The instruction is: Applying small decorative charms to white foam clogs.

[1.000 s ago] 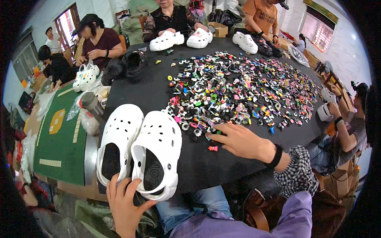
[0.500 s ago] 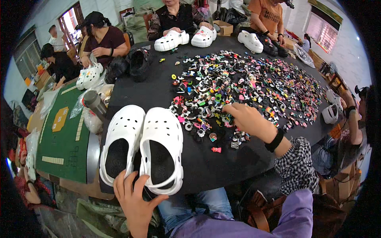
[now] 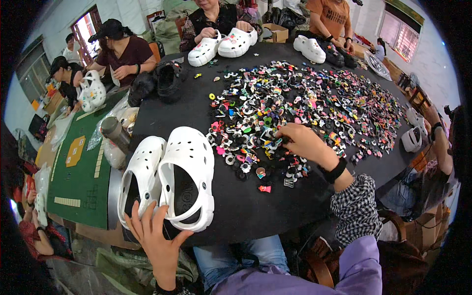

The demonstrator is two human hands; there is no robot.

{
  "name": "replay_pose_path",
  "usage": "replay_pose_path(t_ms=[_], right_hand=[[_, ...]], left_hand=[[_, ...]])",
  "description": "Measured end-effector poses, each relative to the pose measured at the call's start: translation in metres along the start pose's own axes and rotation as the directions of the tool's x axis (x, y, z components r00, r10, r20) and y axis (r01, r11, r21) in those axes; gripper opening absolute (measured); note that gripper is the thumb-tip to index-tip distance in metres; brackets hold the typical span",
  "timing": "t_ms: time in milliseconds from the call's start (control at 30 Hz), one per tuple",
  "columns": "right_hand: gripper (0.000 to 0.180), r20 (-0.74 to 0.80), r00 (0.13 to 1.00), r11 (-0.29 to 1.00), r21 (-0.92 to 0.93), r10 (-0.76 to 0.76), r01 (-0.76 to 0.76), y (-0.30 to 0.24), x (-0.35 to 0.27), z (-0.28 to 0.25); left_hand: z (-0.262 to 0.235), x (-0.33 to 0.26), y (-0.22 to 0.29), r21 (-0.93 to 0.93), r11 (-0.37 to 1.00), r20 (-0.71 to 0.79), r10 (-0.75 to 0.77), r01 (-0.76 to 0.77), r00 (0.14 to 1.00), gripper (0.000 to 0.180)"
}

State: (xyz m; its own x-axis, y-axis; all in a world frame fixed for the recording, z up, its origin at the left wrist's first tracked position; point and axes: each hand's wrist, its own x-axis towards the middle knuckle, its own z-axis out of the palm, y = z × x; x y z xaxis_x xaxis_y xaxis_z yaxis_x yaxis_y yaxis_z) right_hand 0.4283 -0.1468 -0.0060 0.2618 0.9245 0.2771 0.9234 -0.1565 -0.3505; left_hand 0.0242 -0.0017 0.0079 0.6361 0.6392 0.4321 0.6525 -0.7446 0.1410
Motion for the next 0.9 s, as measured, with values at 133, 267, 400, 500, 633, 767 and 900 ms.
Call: replay_pose_path(t_ms=[133,267,400,500,633,767,900], right_hand=[[0.029,0.088,0.989,0.985,0.138,-0.120,0.107,-0.024,0.001,-0.001],[0.025,0.099,0.979,0.967,0.200,-0.179,0.156,-0.040,0.007,0.000],[0.019,0.006,0.985,0.957,0.240,-0.171,0.164,-0.033,0.021,-0.005],[0.019,0.065,0.974,0.945,0.263,-0.219,0.195,-0.025,0.028,-0.002],[0.020,0.073,0.967,0.923,0.323,-0.245,0.209,-0.027,0.027,0.004],[0.025,0.030,0.994,0.960,0.264,-0.101,0.090,-0.027,0.017,0.005],[0.032,0.017,0.992,0.957,0.269,-0.122,0.113,-0.030,0.014,0.007]], left_hand=[[0.007,0.002,-0.013,0.005,1.000,-0.060,0.005,-0.005,0.998,0.074],[0.001,0.007,-0.010,0.033,0.999,-0.024,0.036,-0.035,0.999,0.074],[0.003,0.002,-0.001,0.024,0.997,-0.038,0.072,-0.071,0.997,0.066],[0.011,-0.006,0.007,-0.033,0.995,-0.104,0.092,-0.095,0.990,0.060],[0.025,-0.004,0.016,-0.149,0.979,-0.179,0.113,-0.141,0.977,0.051],[0.036,0.003,0.013,-0.182,0.970,-0.242,0.116,-0.163,0.963,0.048],[0.040,0.014,0.009,-0.261,0.957,-0.264,0.053,-0.124,0.963,0.049]])
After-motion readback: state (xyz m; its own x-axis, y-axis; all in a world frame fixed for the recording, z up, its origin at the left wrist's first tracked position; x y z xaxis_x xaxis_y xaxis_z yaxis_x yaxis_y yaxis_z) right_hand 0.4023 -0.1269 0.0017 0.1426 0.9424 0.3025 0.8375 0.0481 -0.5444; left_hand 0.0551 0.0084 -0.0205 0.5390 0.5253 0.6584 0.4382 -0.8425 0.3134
